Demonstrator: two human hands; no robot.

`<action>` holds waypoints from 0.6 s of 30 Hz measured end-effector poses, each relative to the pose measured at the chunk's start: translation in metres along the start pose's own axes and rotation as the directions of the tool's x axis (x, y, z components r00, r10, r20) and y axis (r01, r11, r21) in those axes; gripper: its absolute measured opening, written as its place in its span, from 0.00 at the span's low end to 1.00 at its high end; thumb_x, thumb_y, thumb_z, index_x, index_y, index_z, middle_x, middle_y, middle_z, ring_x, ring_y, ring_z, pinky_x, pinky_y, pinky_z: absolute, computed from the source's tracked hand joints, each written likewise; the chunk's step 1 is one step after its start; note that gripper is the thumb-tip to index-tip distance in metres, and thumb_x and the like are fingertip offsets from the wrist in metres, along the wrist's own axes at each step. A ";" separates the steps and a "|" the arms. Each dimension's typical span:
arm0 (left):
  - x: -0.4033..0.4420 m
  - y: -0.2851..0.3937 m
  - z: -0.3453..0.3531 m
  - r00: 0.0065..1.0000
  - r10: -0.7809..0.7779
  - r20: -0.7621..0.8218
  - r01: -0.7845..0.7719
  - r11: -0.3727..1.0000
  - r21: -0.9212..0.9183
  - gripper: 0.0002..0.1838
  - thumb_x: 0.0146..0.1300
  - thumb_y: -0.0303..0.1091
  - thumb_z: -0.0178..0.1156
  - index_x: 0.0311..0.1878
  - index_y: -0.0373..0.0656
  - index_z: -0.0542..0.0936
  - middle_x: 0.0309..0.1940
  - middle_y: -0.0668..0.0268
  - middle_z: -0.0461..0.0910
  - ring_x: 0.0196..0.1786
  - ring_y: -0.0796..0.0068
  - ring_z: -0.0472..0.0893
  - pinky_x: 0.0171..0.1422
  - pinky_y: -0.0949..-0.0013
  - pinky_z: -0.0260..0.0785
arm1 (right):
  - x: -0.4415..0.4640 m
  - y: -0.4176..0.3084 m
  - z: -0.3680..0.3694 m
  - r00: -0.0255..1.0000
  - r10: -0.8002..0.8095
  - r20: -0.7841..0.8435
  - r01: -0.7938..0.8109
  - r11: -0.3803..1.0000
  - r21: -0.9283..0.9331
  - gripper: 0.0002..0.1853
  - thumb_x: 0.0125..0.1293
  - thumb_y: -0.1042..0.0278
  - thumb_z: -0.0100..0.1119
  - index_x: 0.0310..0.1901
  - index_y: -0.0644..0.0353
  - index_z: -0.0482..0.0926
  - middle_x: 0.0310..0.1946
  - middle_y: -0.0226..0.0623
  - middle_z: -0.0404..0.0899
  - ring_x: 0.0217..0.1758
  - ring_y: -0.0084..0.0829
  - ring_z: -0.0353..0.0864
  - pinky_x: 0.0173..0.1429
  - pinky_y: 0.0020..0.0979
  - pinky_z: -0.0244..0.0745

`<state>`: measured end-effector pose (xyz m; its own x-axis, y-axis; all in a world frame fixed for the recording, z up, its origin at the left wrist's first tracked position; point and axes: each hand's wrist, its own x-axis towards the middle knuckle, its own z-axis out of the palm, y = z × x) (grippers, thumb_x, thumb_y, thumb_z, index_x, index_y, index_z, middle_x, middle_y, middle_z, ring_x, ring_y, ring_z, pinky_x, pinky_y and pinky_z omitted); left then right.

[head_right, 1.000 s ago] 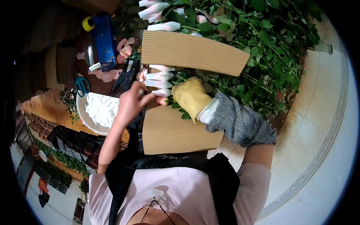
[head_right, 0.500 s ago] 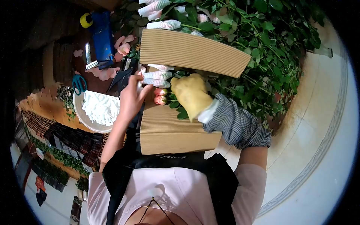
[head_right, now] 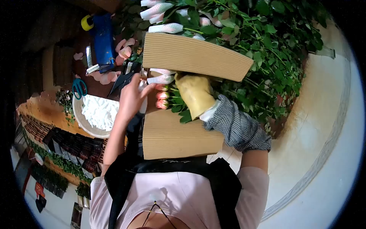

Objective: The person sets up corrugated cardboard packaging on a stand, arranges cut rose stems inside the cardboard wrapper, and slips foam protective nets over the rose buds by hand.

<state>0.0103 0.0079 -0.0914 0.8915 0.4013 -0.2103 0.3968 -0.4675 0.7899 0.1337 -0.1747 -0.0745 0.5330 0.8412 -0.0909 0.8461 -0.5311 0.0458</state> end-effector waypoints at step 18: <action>0.021 0.012 0.017 0.997 0.082 0.007 -0.083 0.992 0.090 0.11 0.67 0.38 0.64 0.39 0.38 0.81 0.32 0.47 0.83 0.38 0.48 0.85 0.41 0.57 0.76 | 0.004 0.007 -0.002 0.979 0.147 0.140 -0.149 0.989 0.002 0.16 0.66 0.49 0.63 0.40 0.54 0.86 0.21 0.34 0.83 0.28 0.37 0.84 0.37 0.41 0.82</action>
<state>0.0379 -0.0023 -0.0958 0.9226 0.3561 -0.1484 0.3398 -0.5682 0.7494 0.1417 -0.1749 -0.0722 0.6449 0.7315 -0.2211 0.7574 -0.6505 0.0567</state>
